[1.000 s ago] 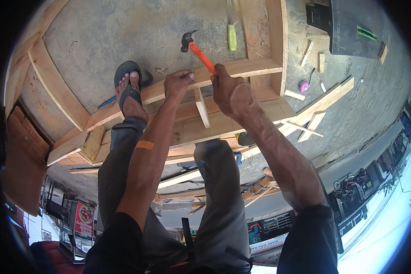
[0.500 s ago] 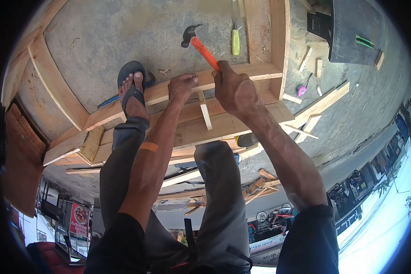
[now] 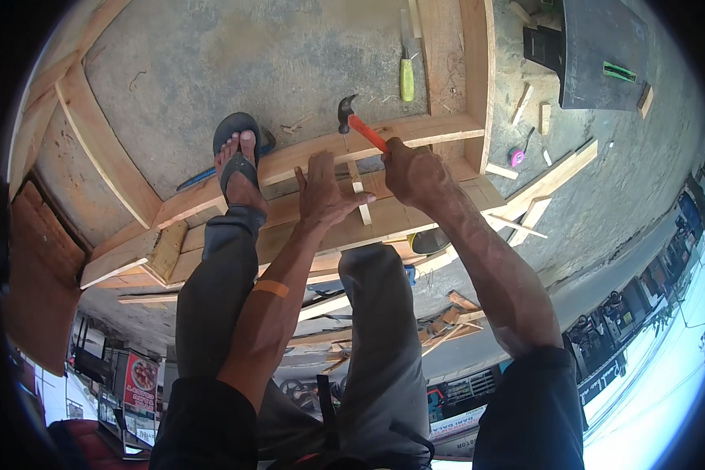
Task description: The person assembles a wooden furniture frame by positioning small wooden pieces and securing them with nails. They use a hammer to drive nails into the joints and a tape measure to check dimensions during the process.
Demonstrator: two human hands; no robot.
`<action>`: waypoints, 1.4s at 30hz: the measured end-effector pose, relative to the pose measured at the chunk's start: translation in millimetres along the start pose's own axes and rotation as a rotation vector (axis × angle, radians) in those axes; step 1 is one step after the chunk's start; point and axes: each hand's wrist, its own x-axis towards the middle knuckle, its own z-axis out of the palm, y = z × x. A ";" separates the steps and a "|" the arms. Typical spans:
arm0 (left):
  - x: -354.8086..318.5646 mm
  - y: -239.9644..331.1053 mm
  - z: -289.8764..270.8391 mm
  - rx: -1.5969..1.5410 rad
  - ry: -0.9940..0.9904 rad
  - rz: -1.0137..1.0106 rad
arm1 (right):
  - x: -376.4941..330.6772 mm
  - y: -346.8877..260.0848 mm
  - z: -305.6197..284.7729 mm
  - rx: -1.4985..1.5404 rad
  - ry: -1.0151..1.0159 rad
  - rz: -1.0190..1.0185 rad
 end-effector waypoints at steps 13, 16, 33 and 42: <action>4.5 3.7 -5.7 0.008 -0.021 -0.039 | 4.8 -30.1 -23.9 0.033 0.157 -0.077; -3.0 5.5 -9.7 -0.006 -0.036 -0.044 | -15.9 -65.9 -52.5 0.273 0.256 0.012; 1.8 0.8 1.7 -0.067 0.120 0.004 | -1.5 -3.7 -24.3 -0.152 0.028 -0.029; 0.4 1.8 -6.8 -0.003 -0.013 -0.013 | 15.6 0.2 -7.2 -0.117 0.087 -0.208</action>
